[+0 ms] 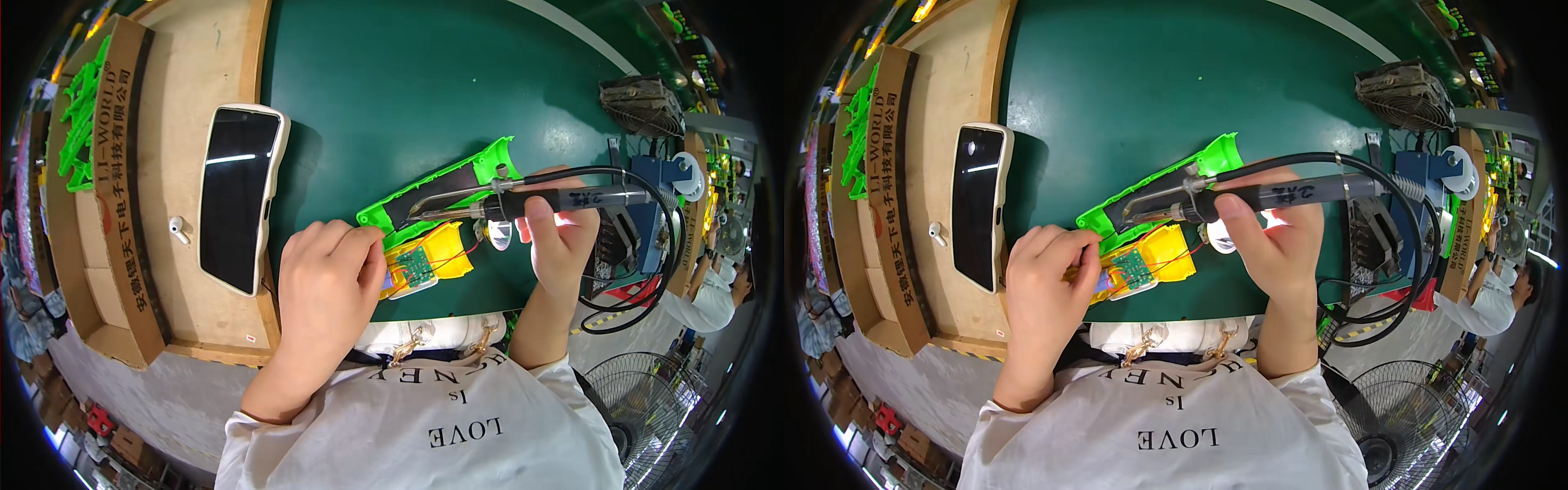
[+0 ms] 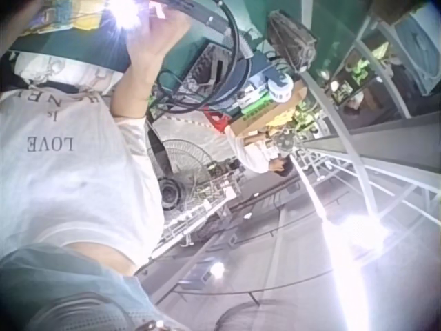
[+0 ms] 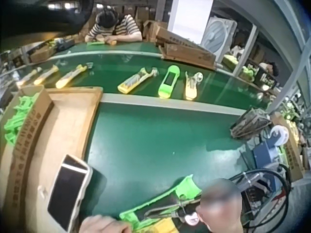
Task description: The person solders wires onto flashlight components using a soldering iron, closes the flashlight casing, and places the assembled flashlight onto the conveyor belt. They then solder wires onto components for another flashlight using the soldering iron.
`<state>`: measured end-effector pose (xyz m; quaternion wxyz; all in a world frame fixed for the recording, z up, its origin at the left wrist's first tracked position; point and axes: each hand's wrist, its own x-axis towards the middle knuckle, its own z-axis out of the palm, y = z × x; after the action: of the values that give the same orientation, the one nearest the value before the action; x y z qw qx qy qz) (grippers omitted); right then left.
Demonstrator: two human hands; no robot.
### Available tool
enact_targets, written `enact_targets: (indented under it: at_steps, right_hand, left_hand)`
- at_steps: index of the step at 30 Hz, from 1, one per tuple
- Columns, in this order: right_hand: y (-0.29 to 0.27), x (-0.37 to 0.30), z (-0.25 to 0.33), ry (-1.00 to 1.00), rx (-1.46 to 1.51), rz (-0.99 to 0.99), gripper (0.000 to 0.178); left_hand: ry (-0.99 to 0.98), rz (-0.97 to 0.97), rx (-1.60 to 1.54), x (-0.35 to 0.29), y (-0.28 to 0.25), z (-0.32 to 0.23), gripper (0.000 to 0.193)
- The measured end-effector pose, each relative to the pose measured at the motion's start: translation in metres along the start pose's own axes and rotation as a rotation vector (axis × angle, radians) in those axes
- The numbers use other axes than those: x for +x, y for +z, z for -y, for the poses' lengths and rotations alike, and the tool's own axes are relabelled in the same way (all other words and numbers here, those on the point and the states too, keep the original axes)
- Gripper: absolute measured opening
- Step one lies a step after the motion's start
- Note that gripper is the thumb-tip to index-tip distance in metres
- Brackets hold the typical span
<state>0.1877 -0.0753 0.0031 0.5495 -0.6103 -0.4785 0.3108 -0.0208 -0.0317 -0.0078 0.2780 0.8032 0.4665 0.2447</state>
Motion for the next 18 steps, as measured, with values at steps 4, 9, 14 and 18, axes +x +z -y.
enact_targets:
  at_steps: [4,9,14,18]
  right_hand:
    - [0.0041,0.0016,-0.0003,0.037,-0.029,0.015,0.012]
    - [0.0028,0.0019,-0.0004,0.040,-0.079,0.033,0.012]
    - [0.0032,0.0025,-0.0019,0.031,-0.072,0.049,0.012]
    - [0.0046,0.0028,0.0006,0.065,-0.074,0.063,0.013]
  left_hand:
    - [0.039,0.023,0.041,0.0025,-0.0011,0.0006,0.008]
    - [0.029,0.067,0.062,0.0043,-0.0037,-0.0016,0.008]
    - [0.045,0.066,0.065,0.0052,-0.0030,-0.0012,0.007]
    - [0.052,0.075,0.066,0.0062,-0.0041,-0.0012,0.007]
